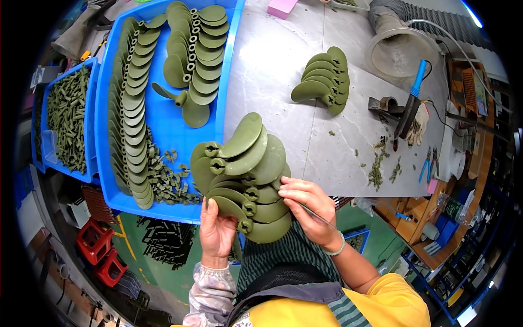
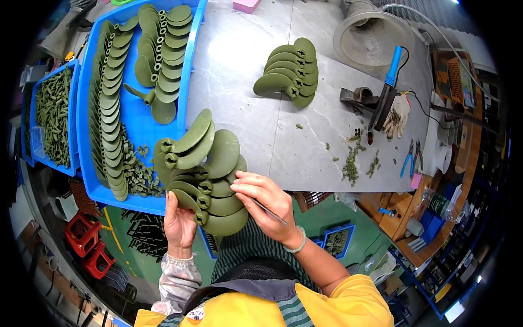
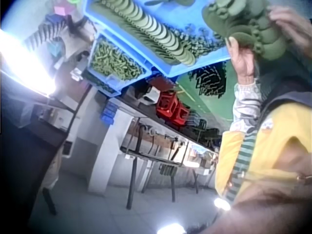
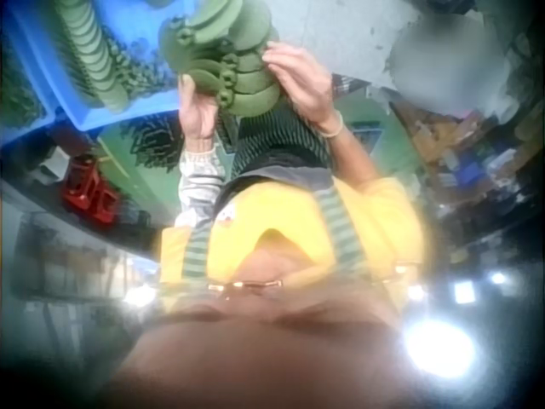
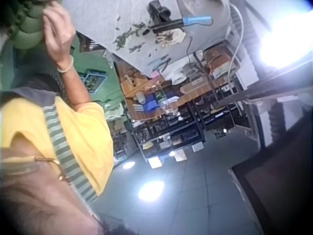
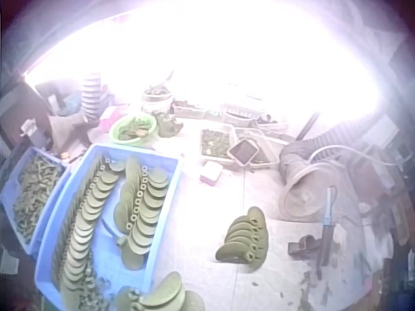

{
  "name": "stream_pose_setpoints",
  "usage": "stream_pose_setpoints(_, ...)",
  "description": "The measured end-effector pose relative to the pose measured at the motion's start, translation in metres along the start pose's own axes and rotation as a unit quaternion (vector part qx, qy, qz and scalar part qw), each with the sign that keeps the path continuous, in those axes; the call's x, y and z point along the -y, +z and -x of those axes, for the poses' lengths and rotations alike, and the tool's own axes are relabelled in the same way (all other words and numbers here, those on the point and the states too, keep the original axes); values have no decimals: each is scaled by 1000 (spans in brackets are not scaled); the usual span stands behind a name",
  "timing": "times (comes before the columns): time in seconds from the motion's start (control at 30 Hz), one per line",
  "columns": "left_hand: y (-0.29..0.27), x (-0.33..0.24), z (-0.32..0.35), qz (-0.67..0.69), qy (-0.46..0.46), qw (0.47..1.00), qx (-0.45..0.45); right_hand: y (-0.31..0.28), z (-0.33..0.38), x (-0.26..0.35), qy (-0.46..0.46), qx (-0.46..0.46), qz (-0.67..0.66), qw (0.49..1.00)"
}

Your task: The person assembles green plastic components by inserting them into one another and using a small tool to secure or trim them, then organizes the finished assemblies in stacks on the workbench.

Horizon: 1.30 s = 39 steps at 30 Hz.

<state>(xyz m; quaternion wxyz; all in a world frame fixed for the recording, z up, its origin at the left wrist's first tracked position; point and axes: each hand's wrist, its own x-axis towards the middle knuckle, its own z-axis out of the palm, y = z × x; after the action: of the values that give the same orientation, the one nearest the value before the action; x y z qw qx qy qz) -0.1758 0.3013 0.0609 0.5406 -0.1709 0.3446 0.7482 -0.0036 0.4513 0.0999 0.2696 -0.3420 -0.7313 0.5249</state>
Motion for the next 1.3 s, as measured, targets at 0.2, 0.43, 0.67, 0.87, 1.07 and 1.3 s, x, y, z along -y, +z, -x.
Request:
stream_pose_setpoints(0.2, -6, 2, -1, 1, 12, 1000, 10, -2, 11, 2, 27, 8, -117, 993)
stream_pose_setpoints(0.43, -4, 9, -5, 29, 19, 999, -22, 8, 24, 13, -11, -12, -15, 1000)
stream_pose_setpoints(0.67, -7, 9, -2, 19, 33, 999, -11, 13, 24, 10, -28, -9, 38, 999)
stream_pose_setpoints(0.87, -7, 10, -1, 20, 32, 999, -18, 10, 21, 13, -38, 25, 44, 998)
stream_pose_setpoints(1.07, -4, 14, 0, 31, 38, 998, -24, 17, 26, 13, -26, -24, 17, 999)
stream_pose_setpoints(1.3, -5, 13, 1, 30, 44, 998, -15, 20, 28, 12, -16, -35, -9, 999)
